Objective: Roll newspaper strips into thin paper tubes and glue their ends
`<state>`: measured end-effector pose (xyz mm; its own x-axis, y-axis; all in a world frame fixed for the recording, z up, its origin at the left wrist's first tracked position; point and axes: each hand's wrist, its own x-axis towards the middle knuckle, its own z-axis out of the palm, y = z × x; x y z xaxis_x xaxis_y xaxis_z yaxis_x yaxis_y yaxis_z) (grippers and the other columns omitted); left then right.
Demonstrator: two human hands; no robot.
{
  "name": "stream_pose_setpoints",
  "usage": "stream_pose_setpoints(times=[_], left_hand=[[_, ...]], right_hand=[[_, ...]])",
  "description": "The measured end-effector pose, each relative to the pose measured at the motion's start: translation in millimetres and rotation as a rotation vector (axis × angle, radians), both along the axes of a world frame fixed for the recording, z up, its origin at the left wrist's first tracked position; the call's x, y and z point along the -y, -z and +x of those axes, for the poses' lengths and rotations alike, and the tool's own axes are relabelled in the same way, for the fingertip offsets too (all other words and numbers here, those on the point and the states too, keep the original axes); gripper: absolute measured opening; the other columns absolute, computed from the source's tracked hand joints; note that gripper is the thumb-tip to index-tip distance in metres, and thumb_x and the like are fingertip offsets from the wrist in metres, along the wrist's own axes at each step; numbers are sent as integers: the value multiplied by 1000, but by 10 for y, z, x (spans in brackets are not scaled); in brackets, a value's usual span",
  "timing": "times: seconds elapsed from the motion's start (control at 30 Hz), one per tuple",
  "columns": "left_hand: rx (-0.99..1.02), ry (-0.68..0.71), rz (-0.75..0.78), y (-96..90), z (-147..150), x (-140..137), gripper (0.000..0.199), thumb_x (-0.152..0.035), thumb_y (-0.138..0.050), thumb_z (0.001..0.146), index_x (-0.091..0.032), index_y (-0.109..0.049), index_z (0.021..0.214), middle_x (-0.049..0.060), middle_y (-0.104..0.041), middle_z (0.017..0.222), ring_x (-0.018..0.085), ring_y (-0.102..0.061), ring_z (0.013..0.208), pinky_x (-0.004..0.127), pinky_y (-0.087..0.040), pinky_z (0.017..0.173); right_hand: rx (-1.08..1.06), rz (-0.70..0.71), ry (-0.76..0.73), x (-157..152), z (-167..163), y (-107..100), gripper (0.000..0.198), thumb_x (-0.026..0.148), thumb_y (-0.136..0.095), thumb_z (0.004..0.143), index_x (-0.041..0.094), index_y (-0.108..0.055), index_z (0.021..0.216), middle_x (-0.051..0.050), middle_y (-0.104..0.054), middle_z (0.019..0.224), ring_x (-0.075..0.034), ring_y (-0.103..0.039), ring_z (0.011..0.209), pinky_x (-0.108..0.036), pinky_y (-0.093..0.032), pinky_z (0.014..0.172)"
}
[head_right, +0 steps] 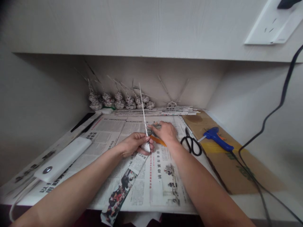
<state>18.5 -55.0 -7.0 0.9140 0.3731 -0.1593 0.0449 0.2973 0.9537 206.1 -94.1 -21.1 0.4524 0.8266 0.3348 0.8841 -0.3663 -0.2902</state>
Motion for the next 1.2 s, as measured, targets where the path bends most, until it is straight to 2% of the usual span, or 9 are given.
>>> stream_pose_setpoints(times=[0.2,0.3,0.4,0.5,0.6,0.7,0.83,1.0,1.2], left_hand=[[-27,-87,0,-6,14,-36,32,-41,-63,77,-11,-62,88,10,-66,83,18,-64,72,32,-56,58],[-32,-103,-7,3,15,-41,32,-40,-62,77,-11,-62,89,10,-66,84,17,-64,71,32,-56,59],[-14,-74,-5,8,6,-35,33,-42,-63,76,-11,-62,88,10,-67,84,18,-65,74,31,-55,59],[6,-22,26,13,-4,-25,36,-45,-62,76,-11,-63,89,11,-67,84,19,-65,77,30,-54,62],[-1,-6,63,22,-3,-17,38,-46,-62,76,-11,-64,89,11,-67,82,19,-65,77,30,-54,63],[-19,-5,97,25,6,-10,40,-47,-64,74,-11,-65,89,11,-68,82,18,-65,76,29,-54,62],[-32,16,142,-2,9,1,41,-48,-64,73,-10,-67,86,12,-67,82,18,-64,77,28,-53,62],[-27,-6,171,-36,6,16,39,-48,-65,71,-10,-67,81,11,-67,80,19,-63,79,28,-53,62],[-56,-16,131,-23,11,34,38,-45,-71,65,-9,-66,80,10,-66,78,17,-63,74,28,-53,63]], right_hand=[[53,131,-226,-56,16,89,44,47,-47,85,13,-59,109,-14,-62,108,-26,-52,102,-36,-35,90],[28,222,-198,-54,-5,50,53,42,-47,86,14,-44,130,-16,-50,130,-31,-42,119,-44,-31,96],[-95,377,-165,-1,-58,-95,57,38,-47,87,15,-36,137,-16,-55,126,-32,-41,120,-51,-27,98],[-491,367,-308,69,-140,-278,45,43,-47,86,19,-54,124,-10,-64,111,-26,-52,109,-41,-36,94],[-985,124,-515,127,-254,-393,42,51,-52,81,19,-69,101,-6,-67,100,-20,-60,89,-30,-45,75],[-1254,90,-515,140,-365,-408,35,48,-67,71,16,-71,86,-3,-66,79,-13,-56,66,-25,-42,59],[-1327,274,-314,112,-411,-375,29,41,-78,58,16,-65,65,3,-58,61,-6,-44,51,-22,-35,51],[-1367,111,-444,126,-349,-402,30,43,-75,63,16,-70,76,-4,-67,86,-10,-54,66,-23,-41,59],[-1404,221,-331,135,-342,-427,28,41,-78,60,16,-68,69,-3,-66,80,-10,-55,68,-21,-43,58]])
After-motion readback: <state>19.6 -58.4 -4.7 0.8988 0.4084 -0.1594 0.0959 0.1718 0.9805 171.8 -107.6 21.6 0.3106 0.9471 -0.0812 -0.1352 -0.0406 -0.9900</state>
